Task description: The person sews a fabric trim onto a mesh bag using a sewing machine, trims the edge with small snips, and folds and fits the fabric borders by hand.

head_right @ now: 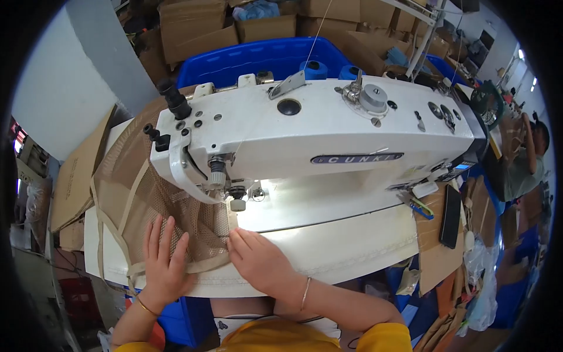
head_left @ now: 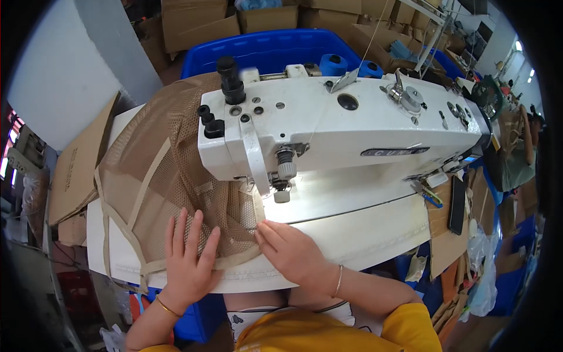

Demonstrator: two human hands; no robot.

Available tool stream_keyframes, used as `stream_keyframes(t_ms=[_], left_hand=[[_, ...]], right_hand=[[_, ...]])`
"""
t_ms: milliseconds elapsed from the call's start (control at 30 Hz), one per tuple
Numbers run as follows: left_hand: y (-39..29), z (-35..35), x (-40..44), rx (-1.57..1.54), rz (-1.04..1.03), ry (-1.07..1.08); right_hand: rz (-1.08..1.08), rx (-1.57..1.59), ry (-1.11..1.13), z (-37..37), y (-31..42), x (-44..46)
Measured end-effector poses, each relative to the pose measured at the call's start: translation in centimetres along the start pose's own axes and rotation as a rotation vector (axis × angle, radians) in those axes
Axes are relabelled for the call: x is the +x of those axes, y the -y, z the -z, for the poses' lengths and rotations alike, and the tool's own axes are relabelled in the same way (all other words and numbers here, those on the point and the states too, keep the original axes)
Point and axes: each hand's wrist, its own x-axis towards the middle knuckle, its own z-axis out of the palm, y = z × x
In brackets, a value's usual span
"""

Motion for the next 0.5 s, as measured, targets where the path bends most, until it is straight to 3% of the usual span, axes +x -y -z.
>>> stream_keyframes(t_ms=[33,167,267,333,400,467,500], left_hand=[[0.8,-0.6,-0.3,0.183,-0.081,-0.093],[1.3,2.3,-1.6,0.218,-0.206,-0.108],[-1.3,5.0,-1.4,0.274,-0.259,0.036],[-2.7,5.2,-1.7,0.216,-0.347,0.316],[-2.8,4.7,-1.8,0.148,-0.415,0.359],[-2.6,4.5,-0.3,-0.32,-0.454,0.444],[-2.1,3.7,1.3,-0.449,-0.517,0.384]], right_hand=[[0.012,0.001,-0.008,0.1,-0.1,0.0],[0.027,-0.012,-0.026,0.1,-0.1,0.4],[0.015,-0.041,0.093,0.4,0.0,0.5],[0.073,-0.133,0.026,0.1,0.4,0.1],[0.131,-0.222,-0.039,0.1,1.1,-0.7],[0.204,-0.199,-0.027,0.3,2.3,-1.6],[0.226,-0.198,-0.032,0.1,2.6,-1.9]])
